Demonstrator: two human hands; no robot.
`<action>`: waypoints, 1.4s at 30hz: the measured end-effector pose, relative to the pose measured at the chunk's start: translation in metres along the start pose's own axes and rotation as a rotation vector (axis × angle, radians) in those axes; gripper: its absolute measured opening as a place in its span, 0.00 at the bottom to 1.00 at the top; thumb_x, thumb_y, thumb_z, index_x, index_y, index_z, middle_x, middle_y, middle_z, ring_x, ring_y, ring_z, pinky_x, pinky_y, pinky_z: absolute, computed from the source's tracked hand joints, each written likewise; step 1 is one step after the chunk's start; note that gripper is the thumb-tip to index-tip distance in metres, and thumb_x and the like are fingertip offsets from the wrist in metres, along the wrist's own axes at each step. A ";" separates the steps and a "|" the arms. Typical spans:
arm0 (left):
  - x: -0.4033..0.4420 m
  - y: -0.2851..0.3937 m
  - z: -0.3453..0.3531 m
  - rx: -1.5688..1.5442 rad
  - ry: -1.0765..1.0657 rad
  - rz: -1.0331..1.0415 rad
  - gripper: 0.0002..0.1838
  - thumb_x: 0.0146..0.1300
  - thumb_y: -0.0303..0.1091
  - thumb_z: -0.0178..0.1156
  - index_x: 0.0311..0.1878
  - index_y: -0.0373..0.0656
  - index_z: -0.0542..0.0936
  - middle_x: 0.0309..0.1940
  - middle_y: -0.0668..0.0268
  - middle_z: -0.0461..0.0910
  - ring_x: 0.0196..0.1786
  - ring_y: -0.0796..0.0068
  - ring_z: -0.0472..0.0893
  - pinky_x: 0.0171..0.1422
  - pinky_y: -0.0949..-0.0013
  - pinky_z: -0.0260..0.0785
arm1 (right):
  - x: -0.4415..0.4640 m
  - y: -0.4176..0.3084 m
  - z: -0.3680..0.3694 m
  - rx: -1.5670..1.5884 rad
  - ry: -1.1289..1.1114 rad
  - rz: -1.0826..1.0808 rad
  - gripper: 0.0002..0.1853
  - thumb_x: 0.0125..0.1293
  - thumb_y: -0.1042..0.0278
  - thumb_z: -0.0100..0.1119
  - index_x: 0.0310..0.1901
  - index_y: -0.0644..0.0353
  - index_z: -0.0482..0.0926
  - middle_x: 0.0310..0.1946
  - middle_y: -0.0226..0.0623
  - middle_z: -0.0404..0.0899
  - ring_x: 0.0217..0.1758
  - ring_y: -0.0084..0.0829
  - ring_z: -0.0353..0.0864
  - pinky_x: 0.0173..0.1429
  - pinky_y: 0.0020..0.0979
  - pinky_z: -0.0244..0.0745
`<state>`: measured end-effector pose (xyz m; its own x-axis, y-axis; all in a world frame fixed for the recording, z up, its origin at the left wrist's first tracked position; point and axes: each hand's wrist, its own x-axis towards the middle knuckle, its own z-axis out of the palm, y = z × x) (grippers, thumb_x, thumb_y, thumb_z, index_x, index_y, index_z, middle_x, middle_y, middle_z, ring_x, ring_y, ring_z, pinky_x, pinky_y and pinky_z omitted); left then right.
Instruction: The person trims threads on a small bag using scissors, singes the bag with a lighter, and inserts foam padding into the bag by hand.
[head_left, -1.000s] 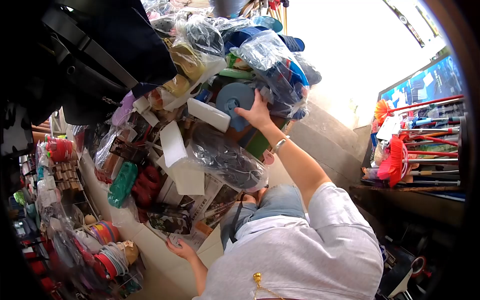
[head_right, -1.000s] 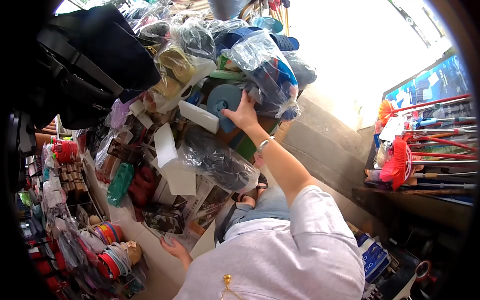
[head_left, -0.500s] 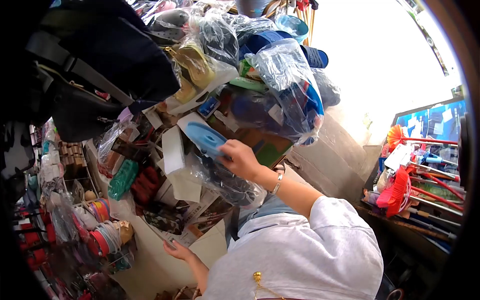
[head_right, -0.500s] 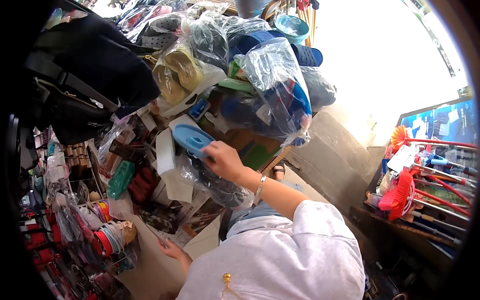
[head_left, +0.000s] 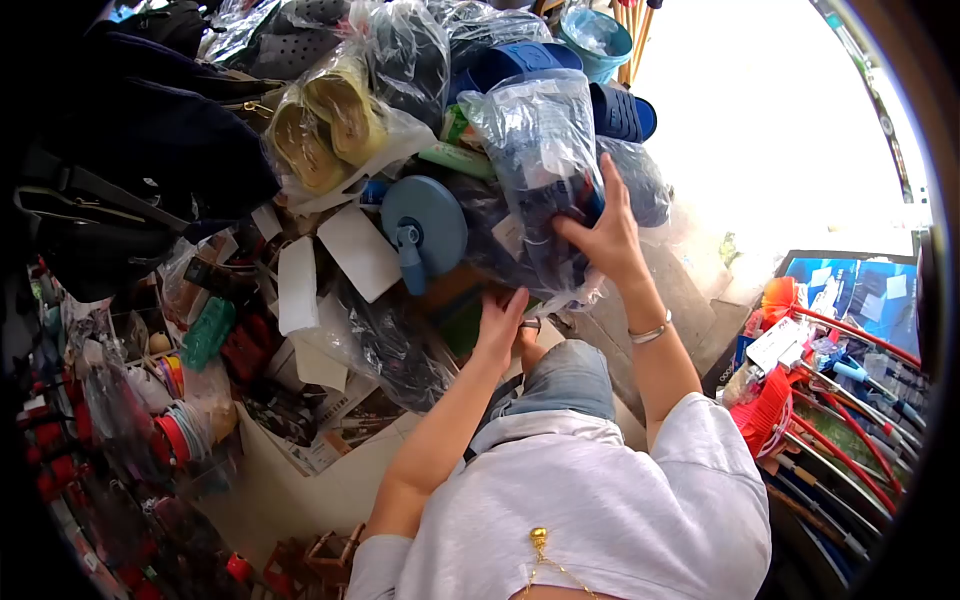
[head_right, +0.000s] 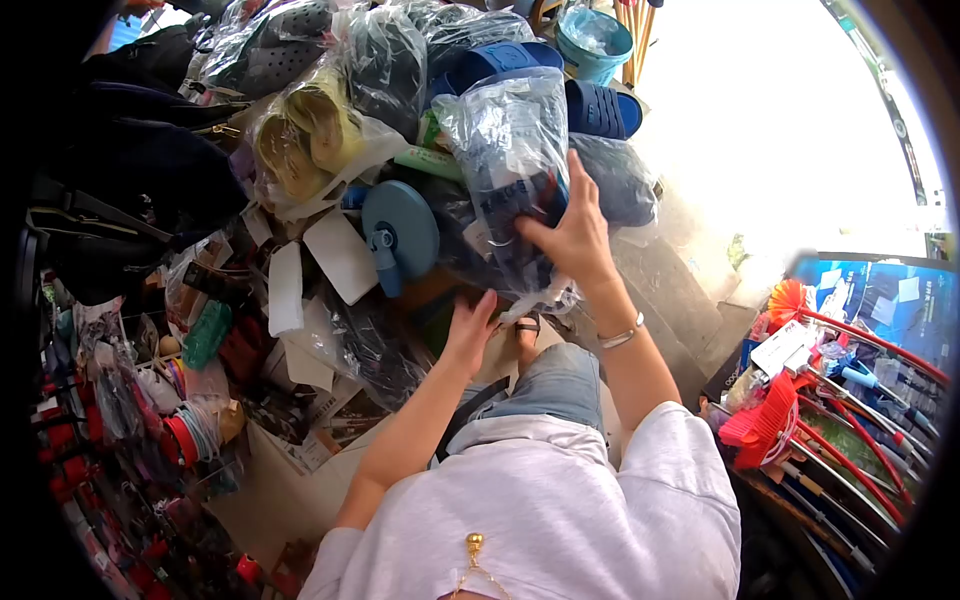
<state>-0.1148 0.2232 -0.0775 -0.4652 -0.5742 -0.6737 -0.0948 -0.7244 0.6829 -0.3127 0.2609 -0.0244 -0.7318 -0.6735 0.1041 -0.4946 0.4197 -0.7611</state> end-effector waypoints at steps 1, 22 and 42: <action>0.017 0.008 0.009 0.004 0.005 -0.004 0.25 0.65 0.38 0.61 0.61 0.37 0.68 0.54 0.59 0.74 0.56 0.69 0.75 0.61 0.66 0.68 | 0.009 0.006 -0.009 0.353 -0.044 0.222 0.51 0.46 0.61 0.74 0.70 0.61 0.55 0.55 0.49 0.72 0.53 0.38 0.76 0.61 0.34 0.69; -0.030 0.049 -0.161 -0.771 -0.241 0.160 0.28 0.68 0.45 0.46 0.66 0.40 0.67 0.61 0.50 0.71 0.62 0.50 0.73 0.66 0.47 0.65 | -0.038 0.072 -0.124 1.280 0.008 0.397 0.35 0.52 0.67 0.67 0.62 0.71 0.67 0.52 0.45 0.78 0.52 0.32 0.80 0.63 0.29 0.70; 0.014 -0.014 -0.096 0.239 0.315 0.478 0.15 0.62 0.29 0.57 0.51 0.39 0.70 0.38 0.65 0.75 0.41 0.76 0.74 0.48 0.72 0.68 | 0.029 -0.005 0.138 -0.521 -0.570 -0.535 0.24 0.56 0.82 0.52 0.57 0.60 0.70 0.49 0.49 0.74 0.43 0.54 0.80 0.45 0.47 0.78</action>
<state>-0.0356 0.1881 -0.1235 -0.2258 -0.9257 -0.3035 -0.1516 -0.2744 0.9496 -0.2666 0.1552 -0.1058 -0.0748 -0.9942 -0.0772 -0.9475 0.0950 -0.3054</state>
